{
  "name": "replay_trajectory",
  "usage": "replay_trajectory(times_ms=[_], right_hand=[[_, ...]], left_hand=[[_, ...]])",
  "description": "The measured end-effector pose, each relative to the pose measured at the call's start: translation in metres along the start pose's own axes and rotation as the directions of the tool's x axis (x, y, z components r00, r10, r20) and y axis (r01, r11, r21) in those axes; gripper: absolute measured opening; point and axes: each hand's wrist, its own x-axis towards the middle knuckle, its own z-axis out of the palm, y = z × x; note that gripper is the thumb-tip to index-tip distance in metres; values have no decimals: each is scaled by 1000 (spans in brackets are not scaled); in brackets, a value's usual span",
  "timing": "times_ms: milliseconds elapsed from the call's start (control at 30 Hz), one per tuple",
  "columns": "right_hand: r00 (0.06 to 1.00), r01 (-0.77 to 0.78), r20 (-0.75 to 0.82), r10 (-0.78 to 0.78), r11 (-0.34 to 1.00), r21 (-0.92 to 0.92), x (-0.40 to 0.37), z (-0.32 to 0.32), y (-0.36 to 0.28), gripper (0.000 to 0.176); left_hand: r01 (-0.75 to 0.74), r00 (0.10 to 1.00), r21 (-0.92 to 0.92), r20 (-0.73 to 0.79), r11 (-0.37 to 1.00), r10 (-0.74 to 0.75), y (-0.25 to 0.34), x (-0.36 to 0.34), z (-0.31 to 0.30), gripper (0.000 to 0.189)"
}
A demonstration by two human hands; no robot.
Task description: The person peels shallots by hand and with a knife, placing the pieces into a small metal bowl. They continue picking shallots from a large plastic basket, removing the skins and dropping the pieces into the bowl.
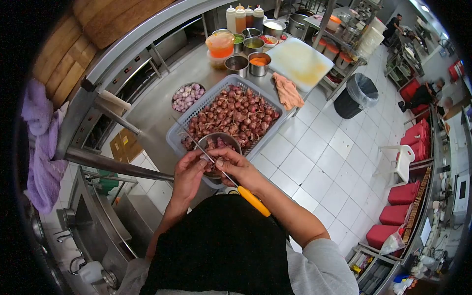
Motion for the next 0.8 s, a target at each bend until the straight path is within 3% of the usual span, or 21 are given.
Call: replay_trajectory(times_ms=[133,333,400,533,800], right_hand=[[996,60,-69,-58,998,23,2,-13,3,34],[997,24,-65,-40,971,-236,-5,-10,3,52],[992,101,-37,-121,934,-344,-7,0,1,57],[989,148,47,-140,918,-368,-8,5,0,57],[987,153,28,-156,888,-434,-10,12,-4,54]], left_hand=[[-7,1000,1,-15,1000,7,6,1,1,26],[-1,1000,-27,-26,1000,0,-1,2,-10,29],[-4,1000,-19,-31,1000,3,-1,2,-8,30],[-5,999,58,-34,998,7,3,0,-5,33],[-58,995,185,-65,981,71,16,-5,9,33]])
